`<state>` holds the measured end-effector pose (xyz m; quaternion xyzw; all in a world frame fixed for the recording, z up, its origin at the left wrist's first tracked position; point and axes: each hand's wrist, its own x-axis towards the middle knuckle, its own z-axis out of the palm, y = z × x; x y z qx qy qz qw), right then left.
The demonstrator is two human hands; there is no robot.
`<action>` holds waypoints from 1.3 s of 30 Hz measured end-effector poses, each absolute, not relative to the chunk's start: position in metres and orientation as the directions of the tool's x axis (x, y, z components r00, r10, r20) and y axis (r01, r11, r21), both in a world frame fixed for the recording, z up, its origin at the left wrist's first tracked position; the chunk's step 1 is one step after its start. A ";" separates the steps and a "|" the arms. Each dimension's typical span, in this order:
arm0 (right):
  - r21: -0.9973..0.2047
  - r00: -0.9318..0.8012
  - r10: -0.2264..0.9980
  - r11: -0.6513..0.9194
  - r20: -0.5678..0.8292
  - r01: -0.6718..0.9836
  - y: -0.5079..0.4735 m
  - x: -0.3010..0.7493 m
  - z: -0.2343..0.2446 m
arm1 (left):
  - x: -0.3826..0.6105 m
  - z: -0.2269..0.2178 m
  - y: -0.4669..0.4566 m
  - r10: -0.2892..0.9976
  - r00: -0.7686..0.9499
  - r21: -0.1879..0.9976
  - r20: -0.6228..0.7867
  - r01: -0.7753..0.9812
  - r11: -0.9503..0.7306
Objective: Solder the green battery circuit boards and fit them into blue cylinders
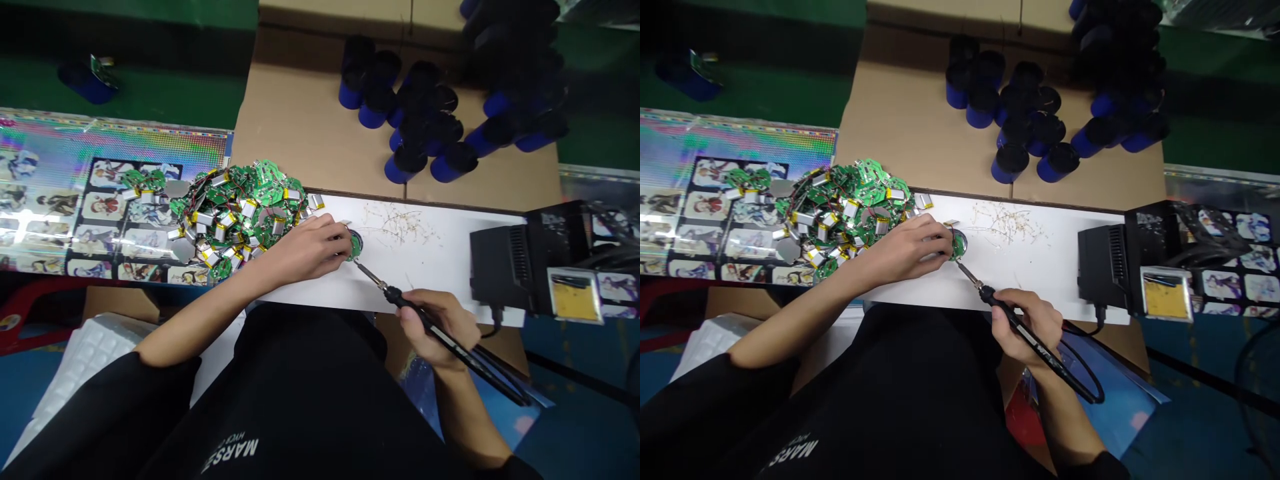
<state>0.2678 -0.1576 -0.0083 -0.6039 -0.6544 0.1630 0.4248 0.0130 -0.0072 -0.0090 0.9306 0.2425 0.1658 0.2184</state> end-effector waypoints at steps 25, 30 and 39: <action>-0.634 -0.113 0.871 0.431 0.477 0.642 -0.137 0.258 0.001 | 0.014 -0.008 -0.007 0.521 0.829 0.480 0.205 0.379 -0.791; -0.673 -0.025 0.882 0.378 0.472 0.636 -0.143 0.260 -0.001 | 0.014 -0.007 -0.006 0.517 0.835 0.480 0.187 0.381 -0.790; -0.727 0.164 0.854 0.303 0.494 0.616 -0.151 0.271 -0.013 | 0.014 -0.006 -0.005 0.513 0.840 0.479 0.175 0.383 -0.790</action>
